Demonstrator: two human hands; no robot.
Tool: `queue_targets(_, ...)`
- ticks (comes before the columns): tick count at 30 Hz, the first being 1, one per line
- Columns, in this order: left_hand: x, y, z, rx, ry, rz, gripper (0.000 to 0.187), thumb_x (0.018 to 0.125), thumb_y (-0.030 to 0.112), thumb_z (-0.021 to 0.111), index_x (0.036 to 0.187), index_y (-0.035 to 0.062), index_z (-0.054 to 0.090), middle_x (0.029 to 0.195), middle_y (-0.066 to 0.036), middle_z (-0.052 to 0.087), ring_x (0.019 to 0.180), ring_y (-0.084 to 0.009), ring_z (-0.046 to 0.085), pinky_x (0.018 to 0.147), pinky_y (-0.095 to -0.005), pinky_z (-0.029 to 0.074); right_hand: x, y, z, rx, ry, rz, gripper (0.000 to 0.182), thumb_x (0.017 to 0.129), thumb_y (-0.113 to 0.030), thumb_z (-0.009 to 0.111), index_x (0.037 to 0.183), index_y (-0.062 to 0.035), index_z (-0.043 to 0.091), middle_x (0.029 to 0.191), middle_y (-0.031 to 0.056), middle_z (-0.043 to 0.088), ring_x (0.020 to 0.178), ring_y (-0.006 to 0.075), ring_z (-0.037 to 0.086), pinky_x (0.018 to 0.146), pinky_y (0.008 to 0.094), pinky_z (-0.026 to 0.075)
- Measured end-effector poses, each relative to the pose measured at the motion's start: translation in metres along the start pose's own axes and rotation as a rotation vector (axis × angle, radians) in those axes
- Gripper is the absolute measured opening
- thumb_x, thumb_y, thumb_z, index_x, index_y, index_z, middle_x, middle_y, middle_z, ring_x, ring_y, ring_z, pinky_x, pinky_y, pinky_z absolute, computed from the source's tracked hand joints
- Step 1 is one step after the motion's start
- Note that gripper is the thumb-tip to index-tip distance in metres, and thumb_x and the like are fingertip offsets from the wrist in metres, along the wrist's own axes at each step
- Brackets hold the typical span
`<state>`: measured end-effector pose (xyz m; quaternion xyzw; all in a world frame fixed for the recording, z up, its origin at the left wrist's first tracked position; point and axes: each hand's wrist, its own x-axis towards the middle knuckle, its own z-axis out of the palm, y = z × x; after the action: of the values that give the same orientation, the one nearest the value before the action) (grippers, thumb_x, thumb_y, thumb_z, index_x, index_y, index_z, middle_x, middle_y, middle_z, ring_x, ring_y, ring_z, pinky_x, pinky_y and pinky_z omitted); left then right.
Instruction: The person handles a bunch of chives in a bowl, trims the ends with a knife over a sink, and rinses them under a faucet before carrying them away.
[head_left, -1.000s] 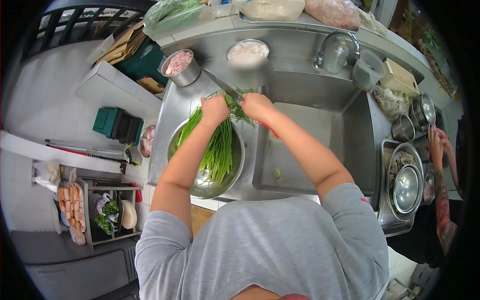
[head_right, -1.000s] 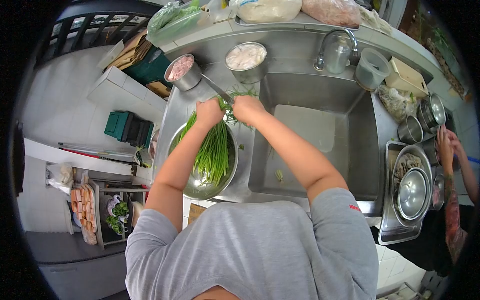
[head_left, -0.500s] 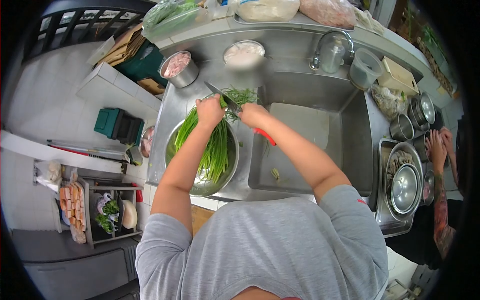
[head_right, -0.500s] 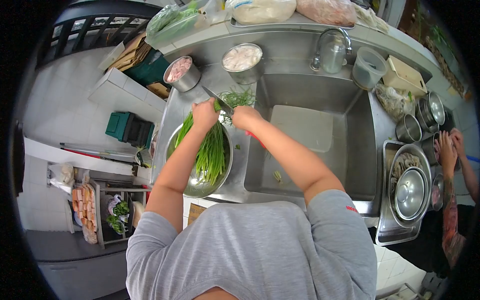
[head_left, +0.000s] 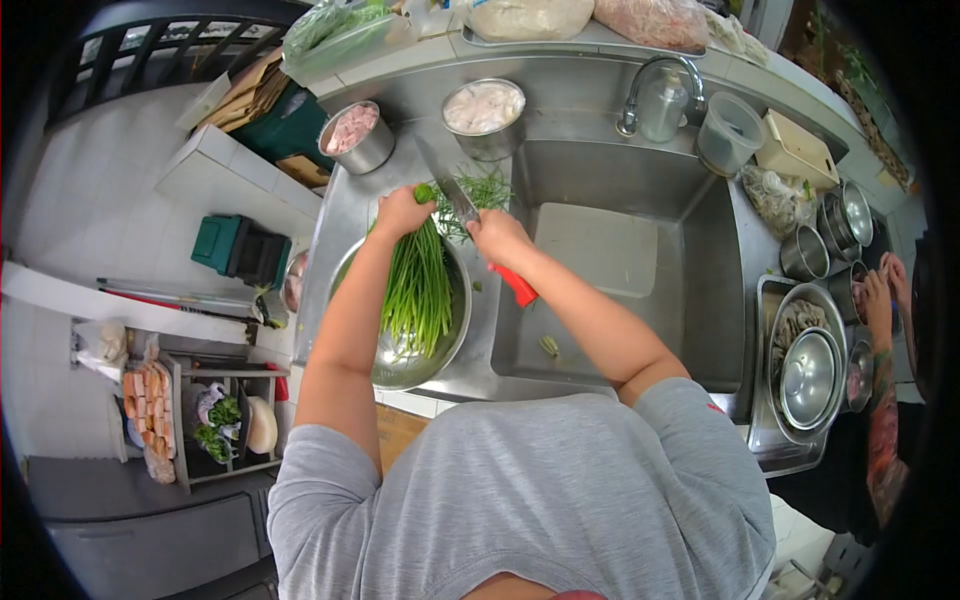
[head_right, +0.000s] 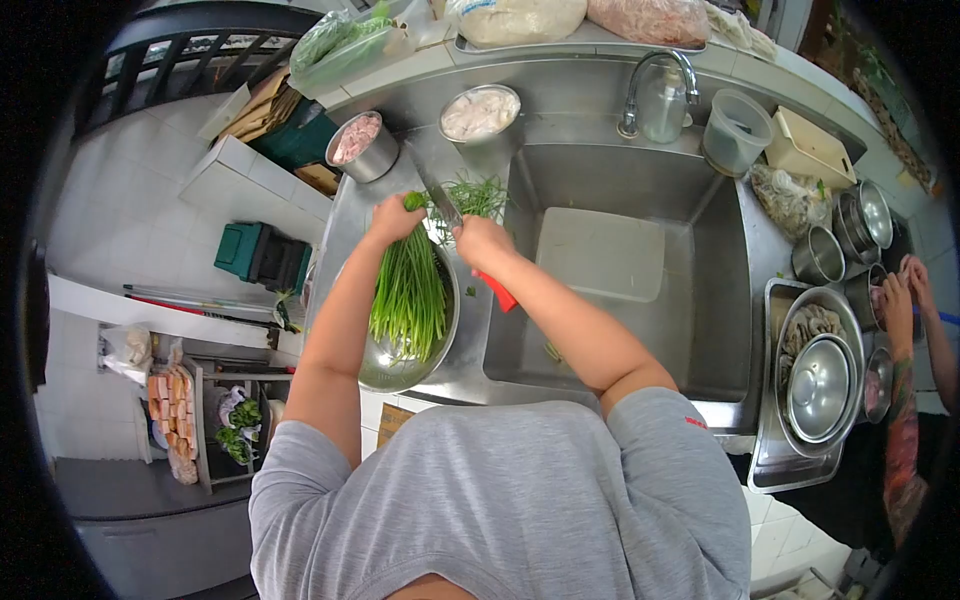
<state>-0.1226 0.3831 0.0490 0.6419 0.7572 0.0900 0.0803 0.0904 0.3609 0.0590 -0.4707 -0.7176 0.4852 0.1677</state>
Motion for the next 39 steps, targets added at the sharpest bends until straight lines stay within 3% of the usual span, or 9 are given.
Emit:
queue_targets(6, 0.015, -0.018, -0.001, -0.279, -0.068, -0.028, 0.037, 0.068, 0.037, 0.061, 0.095, 0.0108, 0.064, 0.083, -0.014, 0.065, 0.078, -0.0281, 0.062, 0.074, -0.0365, 0.046, -0.005, 0.003, 0.008, 0.064, 0.107, -0.035, 0.028, 0.09, -0.025, 0.042, 0.085, 0.0003, 0.052, 0.06, 0.0117, 0.058, 0.043, 0.023, 0.057, 0.048, 0.0365, 0.047)
queue_targets(9, 0.013, -0.021, 0.0, -0.39, -0.044, -0.001, 0.034, 0.069, 0.031, 0.063, 0.094, 0.0076, 0.063, 0.081, -0.013, 0.065, 0.074, -0.0254, 0.062, 0.07, -0.0345, 0.047, -0.008, 0.007, 0.0, 0.311, 0.022, 0.074, 0.026, 0.089, -0.026, 0.045, 0.084, -0.001, 0.048, 0.056, 0.0086, 0.052, 0.04, 0.0194, 0.051, 0.045, 0.0334, 0.046)
queue_targets(15, -0.004, -0.012, -0.008, -0.502, 0.079, 0.052, 0.031, 0.07, 0.024, 0.063, 0.094, 0.0038, 0.062, 0.079, -0.013, 0.064, 0.072, -0.0239, 0.062, 0.069, -0.0336, 0.047, -0.032, 0.041, -0.02, 0.951, -0.336, 0.296, 0.031, 0.088, -0.037, 0.05, 0.084, -0.0073, 0.046, 0.06, 0.0022, 0.048, 0.046, 0.0152, 0.048, 0.043, 0.0301, 0.045)
queue_targets(16, -0.004, -0.012, -0.008, -0.501, 0.101, 0.063, 0.03, 0.071, 0.024, 0.063, 0.094, 0.0037, 0.061, 0.079, -0.013, 0.064, 0.072, -0.024, 0.062, 0.069, -0.0336, 0.047, -0.035, 0.05, -0.02, 1.042, -0.419, 0.327, 0.036, 0.086, -0.044, 0.05, 0.078, -0.0098, 0.045, 0.059, 0.0014, 0.047, 0.046, 0.0134, 0.047, 0.042, 0.0279, 0.042)
queue_targets(19, 0.002, -0.02, -0.001, -0.498, 0.115, 0.065, 0.031, 0.071, 0.023, 0.063, 0.095, 0.0038, 0.06, 0.079, -0.013, 0.064, 0.072, -0.0237, 0.061, 0.069, -0.0334, 0.047, -0.044, 0.068, -0.008, 1.263, -0.59, 0.394, 0.039, 0.085, -0.048, 0.049, 0.073, -0.0114, 0.043, 0.057, 0.0004, 0.045, 0.045, 0.0117, 0.044, 0.04, 0.0256, 0.039)
queue_targets(22, 0.009, -0.031, 0.009, -0.52, 0.132, 0.085, 0.032, 0.071, 0.023, 0.062, 0.097, 0.0043, 0.06, 0.08, -0.013, 0.064, 0.072, -0.0237, 0.061, 0.068, -0.0334, 0.047, -0.055, 0.061, 0.008, 1.348, -0.691, 0.458, 0.041, 0.085, -0.05, 0.048, 0.07, -0.0118, 0.041, 0.054, -0.001, 0.042, 0.043, 0.0104, 0.041, 0.039, 0.0243, 0.037)
queue_targets(25, 0.001, -0.022, 0.0, -0.539, 0.095, 0.087, 0.026, 0.074, 0.019, 0.062, 0.092, 0.0019, 0.057, 0.075, -0.007, 0.06, 0.069, -0.0147, 0.054, 0.067, -0.0293, 0.045, -0.047, 0.05, 0.021, 1.302, -0.693, 0.438, 0.042, 0.085, -0.051, 0.046, 0.07, -0.0119, 0.041, 0.052, -0.0017, 0.041, 0.041, 0.0105, 0.039, 0.038, 0.0241, 0.036)
queue_targets(35, -0.003, -0.016, -0.005, -0.555, 0.053, 0.108, 0.029, 0.074, 0.019, 0.062, 0.097, 0.0032, 0.058, 0.081, -0.007, 0.063, 0.075, -0.0146, 0.057, 0.072, -0.0293, 0.045, -0.004, 0.033, 0.022, 1.366, -0.69, 0.425, 0.039, 0.086, -0.047, 0.048, 0.076, -0.0103, 0.041, 0.054, -0.0002, 0.044, 0.044, 0.0115, 0.042, 0.04, 0.0262, 0.039)
queue_targets(39, -0.002, -0.015, -0.004, -0.569, 0.037, 0.124, 0.027, 0.074, 0.017, 0.061, 0.097, 0.0034, 0.058, 0.081, -0.006, 0.063, 0.075, -0.0145, 0.057, 0.072, -0.0292, 0.045, 0.0, 0.029, 0.025, 1.392, -0.668, 0.464, 0.04, 0.085, -0.049, 0.049, 0.068, -0.0129, 0.042, 0.051, -0.0025, 0.041, 0.041, 0.0107, 0.039, 0.038, 0.0243, 0.036)
